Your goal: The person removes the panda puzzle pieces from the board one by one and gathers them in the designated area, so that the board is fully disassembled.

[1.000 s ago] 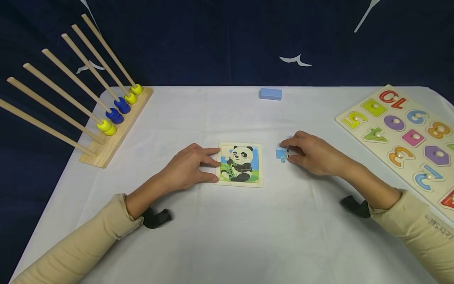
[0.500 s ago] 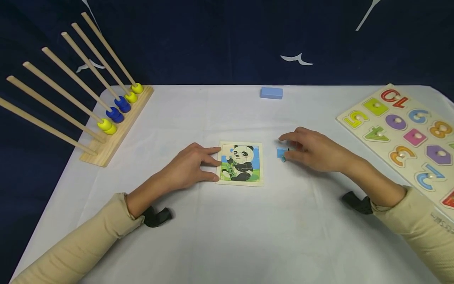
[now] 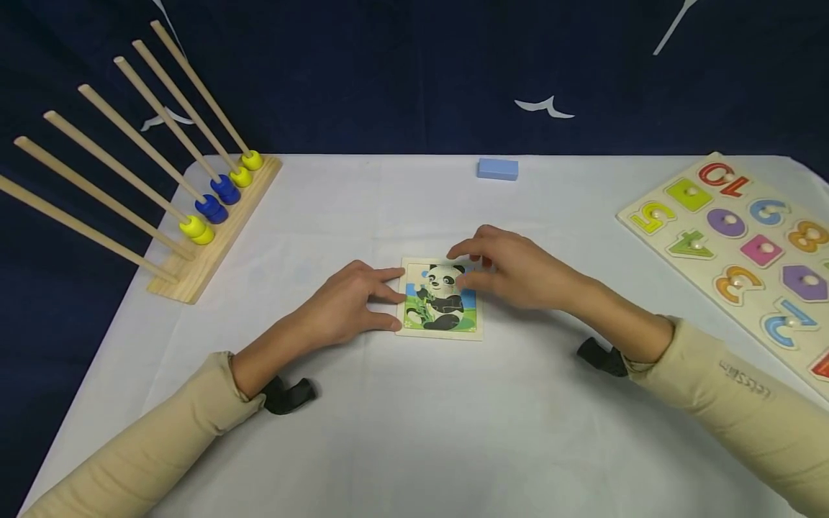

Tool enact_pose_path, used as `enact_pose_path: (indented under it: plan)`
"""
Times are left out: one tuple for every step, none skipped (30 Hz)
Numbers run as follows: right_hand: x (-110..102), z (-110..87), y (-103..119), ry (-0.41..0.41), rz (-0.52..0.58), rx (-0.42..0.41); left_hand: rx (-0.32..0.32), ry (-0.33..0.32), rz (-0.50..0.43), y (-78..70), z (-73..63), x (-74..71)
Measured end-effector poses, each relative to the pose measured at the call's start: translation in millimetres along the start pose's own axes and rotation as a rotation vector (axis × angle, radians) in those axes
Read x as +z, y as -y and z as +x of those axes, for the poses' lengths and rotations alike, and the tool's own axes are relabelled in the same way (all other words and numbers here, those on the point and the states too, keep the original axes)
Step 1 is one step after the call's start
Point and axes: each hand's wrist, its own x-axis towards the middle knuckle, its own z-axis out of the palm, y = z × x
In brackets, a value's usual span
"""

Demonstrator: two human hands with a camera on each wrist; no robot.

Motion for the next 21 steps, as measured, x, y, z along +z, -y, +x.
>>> enact_pose_path:
  plan:
    - [2.6,3.9,2.1,0.014,0.002,-0.006,0.001,0.003,0.003,0.1,0.3,-0.2]
    - [5.2,7.5,3.9,0.031,0.000,-0.010,0.001,0.005,0.005,0.3,0.4,-0.3]
    - [7.7,11.0,5.8,0.048,-0.002,-0.012,0.000,0.008,0.006,0.2,0.4,-0.5]
    - [9.9,14.2,7.6,0.066,-0.005,-0.011,0.000,0.011,0.009,0.1,0.2,-0.8]
    - [12.2,17.5,9.2,0.085,-0.014,-0.007,0.000,0.011,0.009,0.1,0.3,-0.7]
    - [14.5,20.5,10.6,0.104,-0.027,0.002,-0.003,0.013,0.009,-0.2,0.2,-0.8]
    - [16.3,22.9,11.8,0.124,-0.038,0.012,-0.004,0.013,0.009,-0.2,0.2,-0.7]
    - [17.9,25.1,13.3,0.145,-0.053,0.025,-0.002,0.014,0.008,0.0,0.2,-0.5]
    - [19.4,27.2,14.6,0.167,-0.070,0.042,0.002,0.013,0.008,-0.1,0.1,-0.4]
    - [20.9,28.8,15.2,0.185,-0.090,0.056,0.006,0.013,0.007,0.1,0.1,-0.3]
    - [22.2,30.0,15.8,0.198,-0.111,0.066,0.010,0.011,0.006,0.2,0.1,-0.2]
    - [23.3,30.9,16.1,0.207,-0.128,0.073,0.012,0.011,0.007,0.3,0.0,-0.2]
    - [24.1,31.6,16.5,0.214,-0.139,0.077,0.012,0.012,0.009,0.5,0.0,-0.2]
    - [24.8,32.0,16.7,0.217,-0.148,0.079,0.013,0.012,0.012,0.5,0.0,-0.4]
    - [25.3,32.2,16.8,0.217,-0.152,0.079,0.011,0.012,0.014,0.4,0.0,-0.6]
    - [25.9,32.3,17.0,0.214,-0.151,0.079,0.008,0.013,0.015,0.4,-0.3,-0.8]
    - [26.2,32.4,17.4,0.210,-0.146,0.080,0.004,0.014,0.016,0.2,-0.5,-1.0]
    - [26.4,32.4,17.6,0.206,-0.137,0.082,0.000,0.015,0.016,0.0,-0.6,-1.2]
    - [26.5,32.4,17.8,0.201,-0.129,0.086,0.000,0.015,0.015,-0.1,-0.6,-1.3]
    - [26.5,32.4,18.0,0.196,-0.120,0.090,0.000,0.014,0.013,-0.2,-0.5,-1.4]
    - [26.5,32.5,18.0,0.191,-0.111,0.093,0.000,0.015,0.012,-0.4,-0.4,-1.5]
